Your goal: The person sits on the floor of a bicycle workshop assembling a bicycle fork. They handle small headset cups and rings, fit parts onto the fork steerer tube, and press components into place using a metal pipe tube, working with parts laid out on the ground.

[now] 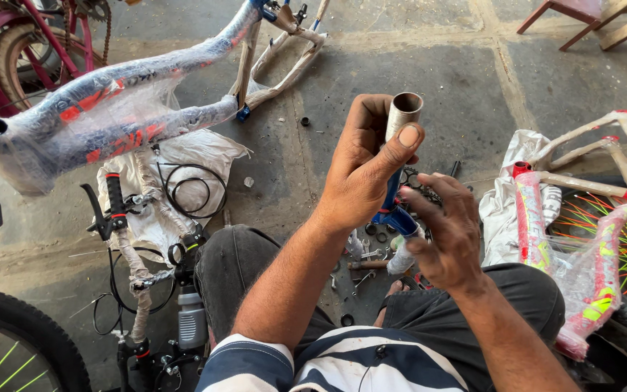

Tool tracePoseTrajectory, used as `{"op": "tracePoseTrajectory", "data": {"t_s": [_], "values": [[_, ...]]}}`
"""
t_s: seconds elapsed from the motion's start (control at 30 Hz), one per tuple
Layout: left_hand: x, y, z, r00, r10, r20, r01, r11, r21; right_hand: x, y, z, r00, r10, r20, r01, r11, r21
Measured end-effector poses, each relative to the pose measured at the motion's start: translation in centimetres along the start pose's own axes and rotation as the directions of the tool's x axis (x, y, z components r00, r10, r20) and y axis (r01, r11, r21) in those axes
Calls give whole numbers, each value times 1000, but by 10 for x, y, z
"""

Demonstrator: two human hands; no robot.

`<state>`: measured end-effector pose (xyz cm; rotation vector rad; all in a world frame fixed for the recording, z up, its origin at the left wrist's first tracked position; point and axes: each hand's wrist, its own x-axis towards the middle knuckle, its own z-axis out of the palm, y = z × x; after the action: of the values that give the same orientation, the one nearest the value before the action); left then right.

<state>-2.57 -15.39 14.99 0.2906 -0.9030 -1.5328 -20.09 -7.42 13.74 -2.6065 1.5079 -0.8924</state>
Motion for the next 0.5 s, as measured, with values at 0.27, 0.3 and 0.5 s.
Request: {"op": "tracePoseTrajectory", "data": {"t_s": [0.27,0.3,0.5], "values": [[0,0,6,996,35,79,-35,999,-11,-6,3,11,988,87,131,-152,737,659],[-1,1,7,996,47,79,-51,998,46,-7,4,12,989,73,127,-138,751,645],[-2,-2,11,997,59,51,-65,991,117,-19,-1,17,996,44,75,-74,887,456]]}}
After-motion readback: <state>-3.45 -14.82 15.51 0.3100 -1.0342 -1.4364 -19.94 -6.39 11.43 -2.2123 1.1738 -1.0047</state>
